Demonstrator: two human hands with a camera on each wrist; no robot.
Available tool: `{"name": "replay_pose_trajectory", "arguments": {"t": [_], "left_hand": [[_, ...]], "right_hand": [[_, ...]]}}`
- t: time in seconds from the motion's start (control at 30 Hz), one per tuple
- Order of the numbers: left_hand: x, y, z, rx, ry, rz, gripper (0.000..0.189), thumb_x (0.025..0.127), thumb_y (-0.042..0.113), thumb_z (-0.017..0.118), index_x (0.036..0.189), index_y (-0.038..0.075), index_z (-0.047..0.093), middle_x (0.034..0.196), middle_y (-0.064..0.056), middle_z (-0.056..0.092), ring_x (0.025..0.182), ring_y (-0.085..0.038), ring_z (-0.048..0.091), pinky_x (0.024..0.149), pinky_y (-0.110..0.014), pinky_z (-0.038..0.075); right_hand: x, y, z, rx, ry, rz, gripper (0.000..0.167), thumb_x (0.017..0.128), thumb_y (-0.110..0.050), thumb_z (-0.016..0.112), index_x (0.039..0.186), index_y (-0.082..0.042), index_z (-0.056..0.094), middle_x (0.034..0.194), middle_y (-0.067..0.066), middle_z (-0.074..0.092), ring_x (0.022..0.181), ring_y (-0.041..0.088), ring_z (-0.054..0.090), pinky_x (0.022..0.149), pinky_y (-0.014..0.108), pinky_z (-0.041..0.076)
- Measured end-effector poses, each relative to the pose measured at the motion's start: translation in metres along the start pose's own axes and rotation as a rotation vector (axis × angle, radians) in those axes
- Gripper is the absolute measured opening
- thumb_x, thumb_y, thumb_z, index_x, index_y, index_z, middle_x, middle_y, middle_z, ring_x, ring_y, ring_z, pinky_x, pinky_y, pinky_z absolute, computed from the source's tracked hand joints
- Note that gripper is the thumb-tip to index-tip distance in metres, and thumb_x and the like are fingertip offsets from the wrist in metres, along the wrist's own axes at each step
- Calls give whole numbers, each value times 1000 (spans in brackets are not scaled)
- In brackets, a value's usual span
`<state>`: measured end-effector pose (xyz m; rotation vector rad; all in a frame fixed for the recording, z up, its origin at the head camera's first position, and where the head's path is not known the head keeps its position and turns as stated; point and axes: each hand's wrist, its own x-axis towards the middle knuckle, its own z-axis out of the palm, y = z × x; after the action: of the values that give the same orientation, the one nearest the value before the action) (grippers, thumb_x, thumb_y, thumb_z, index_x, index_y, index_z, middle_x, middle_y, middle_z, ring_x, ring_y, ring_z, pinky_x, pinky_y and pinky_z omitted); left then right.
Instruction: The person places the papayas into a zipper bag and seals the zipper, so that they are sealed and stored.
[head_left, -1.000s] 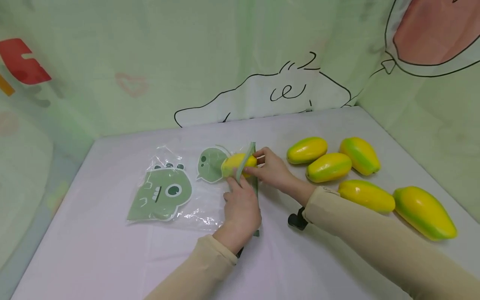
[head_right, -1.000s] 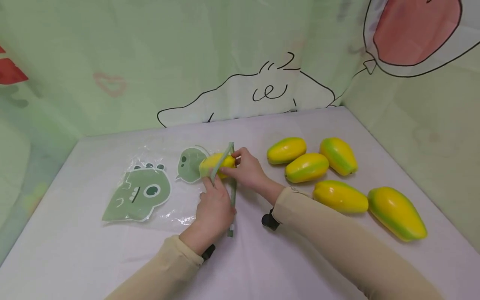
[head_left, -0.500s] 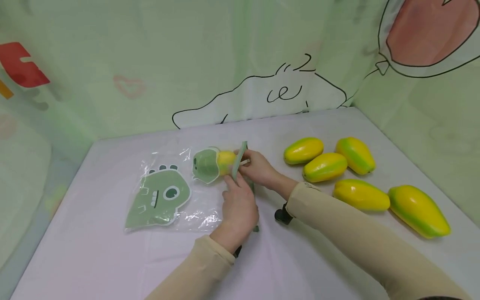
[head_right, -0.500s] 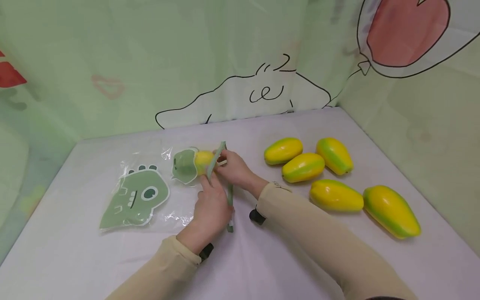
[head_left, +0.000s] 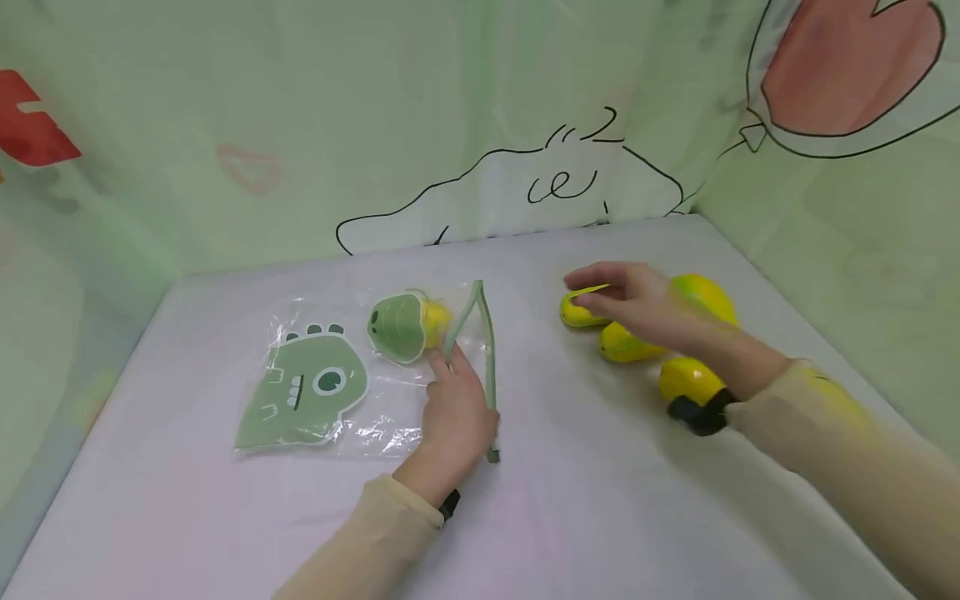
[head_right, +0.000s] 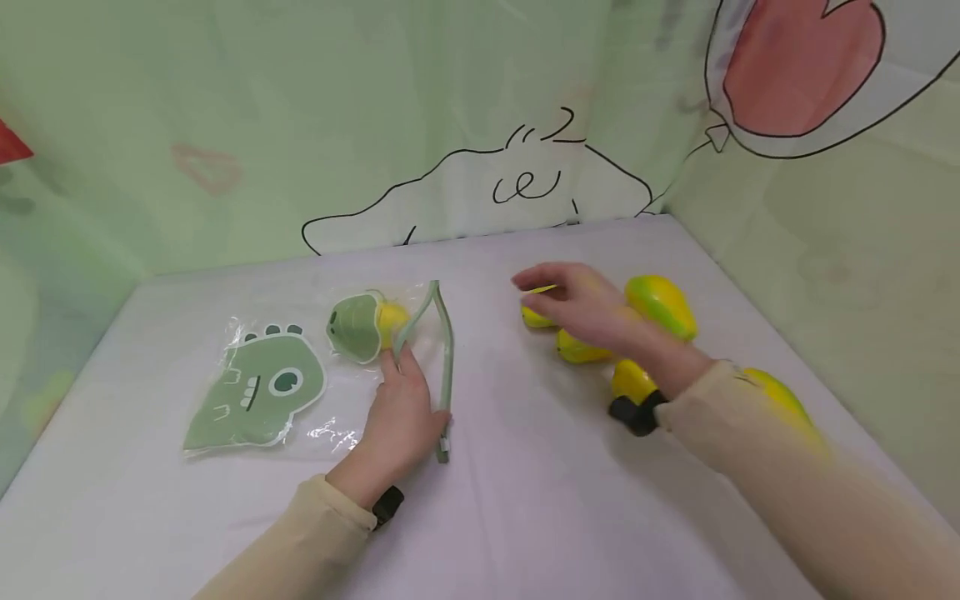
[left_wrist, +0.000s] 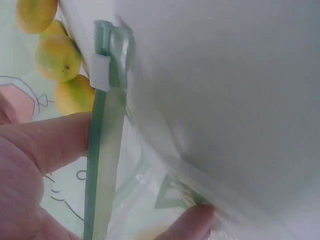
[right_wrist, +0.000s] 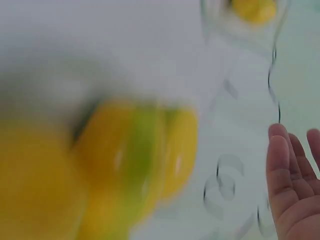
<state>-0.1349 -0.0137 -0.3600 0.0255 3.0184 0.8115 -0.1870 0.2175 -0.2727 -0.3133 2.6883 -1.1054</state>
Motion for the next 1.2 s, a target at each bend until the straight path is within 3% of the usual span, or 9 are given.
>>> {"name": "replay_pose_trajectory", "arguments": {"t": [0.07, 0.23, 0.3, 0.4, 0.47, 0.63, 0.9, 1.13, 1.2], "left_hand": [[0, -4, -2, -9, -11, 1, 99, 75, 11, 89, 150, -11, 30, 141, -32, 38, 93, -42, 64, 69, -44, 60], [-1, -10, -5, 30, -41, 26, 82, 74, 13, 90, 139, -13, 47, 139, -29, 39, 99, -44, 61, 72, -47, 59], [-1, -11, -6, 61, -59, 37, 66, 75, 16, 89, 126, -12, 57, 135, -27, 42, 101, -43, 59, 73, -47, 59], [-2, -13, -7, 90, -78, 38, 47, 76, 18, 89, 106, -9, 65, 128, -25, 46, 101, -41, 56, 72, -46, 58], [-3, -15, -7, 107, -90, 35, 42, 77, 19, 89, 100, -8, 66, 124, -24, 48, 101, -40, 54, 71, -45, 57], [-3, -17, -7, 124, -102, 41, 41, 76, 21, 89, 97, -7, 67, 124, -25, 49, 102, -40, 53, 72, -44, 56], [-2, -18, -5, 110, -111, 41, 41, 75, 24, 89, 95, -5, 69, 125, -26, 51, 108, -40, 52, 76, -46, 55], [-2, -18, -2, 121, -97, 51, 43, 74, 26, 90, 98, -4, 70, 120, -24, 53, 107, -39, 52, 75, -46, 55], [-2, -17, -1, 125, -95, 46, 43, 74, 26, 90, 98, -4, 70, 119, -24, 54, 107, -38, 52, 75, -46, 55]], "right_hand": [[-23, 16, -31, -115, 52, 34, 44, 106, -29, 56, 144, -7, 56, 145, 17, 59, 125, 32, 63, 90, 16, 51], [-74, 73, -83, -271, 112, 152, 49, 108, -32, 50, 145, 0, 51, 142, 29, 56, 95, -8, 63, 72, 7, 46], [-90, 95, -95, -319, 138, 197, 49, 108, -32, 49, 143, 4, 51, 140, 34, 54, 93, -4, 64, 68, 10, 47], [-108, 121, -104, -407, 147, 258, 51, 108, -30, 50, 139, 10, 49, 135, 41, 52, 102, 34, 67, 71, 30, 58], [-115, 134, -104, -456, 116, 287, 55, 107, -30, 52, 139, 14, 46, 133, 44, 50, 109, 59, 54, 74, 45, 59], [-123, 156, -87, -531, -42, 283, 72, 101, -40, 62, 144, 13, 39, 134, 47, 46, 105, 61, 57, 75, 60, 55], [-121, 170, -78, -537, -69, 314, 76, 94, -49, 68, 138, 9, 45, 115, 37, 58, 82, 31, 54, 67, 44, 52], [-117, 136, -111, -416, 141, 390, 77, 104, -46, 53, 149, 11, 26, 118, 41, 45, 89, 43, 52, 63, 33, 47], [-109, 112, -110, -323, 211, 359, 78, 105, -46, 49, 154, 9, 22, 126, 38, 43, 93, 32, 55, 66, 26, 46]]}}
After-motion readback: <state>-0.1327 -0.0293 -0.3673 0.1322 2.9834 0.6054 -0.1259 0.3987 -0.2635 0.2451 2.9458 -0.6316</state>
